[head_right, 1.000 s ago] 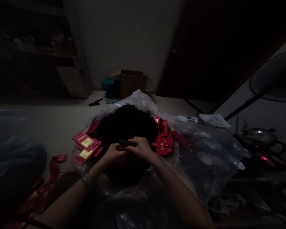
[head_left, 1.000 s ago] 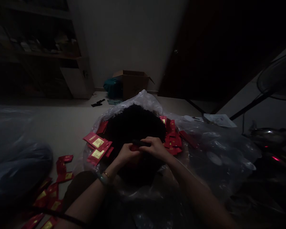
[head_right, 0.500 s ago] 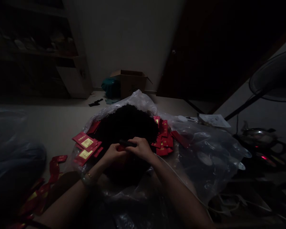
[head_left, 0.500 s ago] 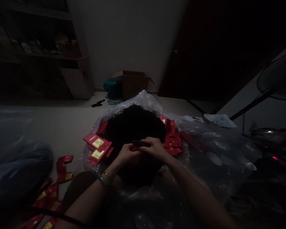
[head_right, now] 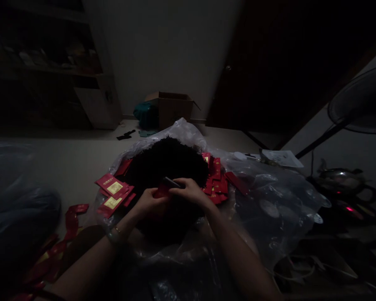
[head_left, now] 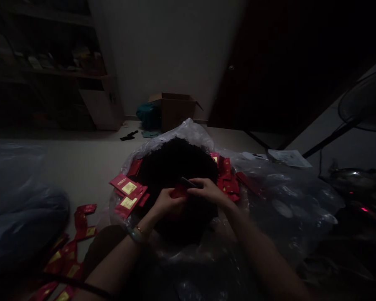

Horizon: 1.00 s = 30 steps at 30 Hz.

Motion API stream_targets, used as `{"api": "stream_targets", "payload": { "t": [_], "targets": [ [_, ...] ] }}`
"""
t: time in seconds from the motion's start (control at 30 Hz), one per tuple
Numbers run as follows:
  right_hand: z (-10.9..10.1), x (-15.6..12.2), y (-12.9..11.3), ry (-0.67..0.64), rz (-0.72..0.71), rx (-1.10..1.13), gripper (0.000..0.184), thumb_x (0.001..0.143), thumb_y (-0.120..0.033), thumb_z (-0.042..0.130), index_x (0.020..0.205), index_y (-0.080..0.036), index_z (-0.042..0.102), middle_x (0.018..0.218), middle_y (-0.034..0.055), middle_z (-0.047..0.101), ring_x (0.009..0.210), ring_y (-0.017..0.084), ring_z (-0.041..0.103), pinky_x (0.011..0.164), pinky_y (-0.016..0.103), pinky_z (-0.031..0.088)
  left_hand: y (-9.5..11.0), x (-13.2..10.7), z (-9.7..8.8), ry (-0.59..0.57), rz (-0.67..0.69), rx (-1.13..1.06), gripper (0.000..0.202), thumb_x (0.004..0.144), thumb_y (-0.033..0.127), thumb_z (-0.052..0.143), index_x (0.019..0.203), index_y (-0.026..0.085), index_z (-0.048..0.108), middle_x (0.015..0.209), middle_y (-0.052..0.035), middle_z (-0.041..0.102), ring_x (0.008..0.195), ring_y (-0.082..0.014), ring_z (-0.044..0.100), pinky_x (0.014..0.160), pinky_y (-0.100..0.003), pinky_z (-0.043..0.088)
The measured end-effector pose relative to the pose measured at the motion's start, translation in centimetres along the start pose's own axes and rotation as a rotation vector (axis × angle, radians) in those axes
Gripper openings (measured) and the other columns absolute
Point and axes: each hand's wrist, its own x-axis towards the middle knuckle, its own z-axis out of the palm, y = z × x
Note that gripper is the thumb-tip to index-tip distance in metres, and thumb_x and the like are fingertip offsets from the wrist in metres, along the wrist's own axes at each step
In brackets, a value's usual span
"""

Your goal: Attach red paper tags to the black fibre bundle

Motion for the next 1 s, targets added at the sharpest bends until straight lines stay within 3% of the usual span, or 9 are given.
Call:
{"api": "stream_targets", "payload": {
  "t": [0.13,0.23,0.47,0.7,1.0],
  "targets": [
    [-0.9,-0.2,0.0,0.002,-0.017,0.022,0.050,0.069,-0.036,0.069,0.113,-0.014,0.063,0.108,0.0072,0.067,0.098,0.024,0.062,0.086,0.034,0.047,-0.1,0.1,-0.2,-0.008,0.003,-0.014,0.033,0.052,0.029,0.080,0.077,0.010,0.069,0.062,-0.0019,0.067,0.054,-0.0133,0.058,0.053,-0.022,0.043],
    [-0.2,-0.2,-0.3,-0.007,-0.068,-0.093,0.049,0.063,-0.032,0.074,0.107,-0.014,0.066,0.106,0.0085,0.067,0.099,0.025,0.061,0.086,0.035,0.046,-0.3,0.3,-0.2,-0.035,-0.004,-0.038,0.032,0.054,0.029,0.079,0.077,0.010,0.070,0.063,-0.0018,0.067,0.054,-0.0131,0.059,0.054,-0.022,0.043],
    [1.5,0.6,-0.5,0.039,-0.084,-0.200,0.022,0.064,-0.021,0.071,0.085,-0.016,0.070,0.084,0.0029,0.070,0.083,0.020,0.063,0.073,0.028,0.045,0.0,0.0,0.2,-0.015,0.027,0.016,0.027,0.054,0.026,0.077,0.074,0.010,0.068,0.061,-0.0003,0.066,0.056,-0.0140,0.059,0.053,-0.022,0.042],
    [1.1,0.5,-0.1,0.075,-0.078,-0.228,0.018,0.064,-0.019,0.071,0.082,-0.016,0.069,0.081,0.0019,0.069,0.079,0.018,0.062,0.069,0.026,0.043,0.8,0.2,-0.4,-0.016,0.241,-0.068,0.037,0.059,0.031,0.075,0.092,0.014,0.067,0.094,-0.0073,0.071,0.092,-0.0235,0.064,0.082,-0.031,0.048],
    [1.8,0.2,-0.1,0.045,-0.152,-0.230,0.016,0.066,-0.018,0.070,0.081,-0.015,0.068,0.079,0.0012,0.066,0.077,0.016,0.060,0.067,0.025,0.042,-0.1,0.4,-0.7,0.059,0.293,0.027,0.025,0.067,0.032,0.068,0.084,0.015,0.070,0.084,-0.0067,0.073,0.082,-0.0222,0.066,0.076,-0.031,0.050]
  ]
}}
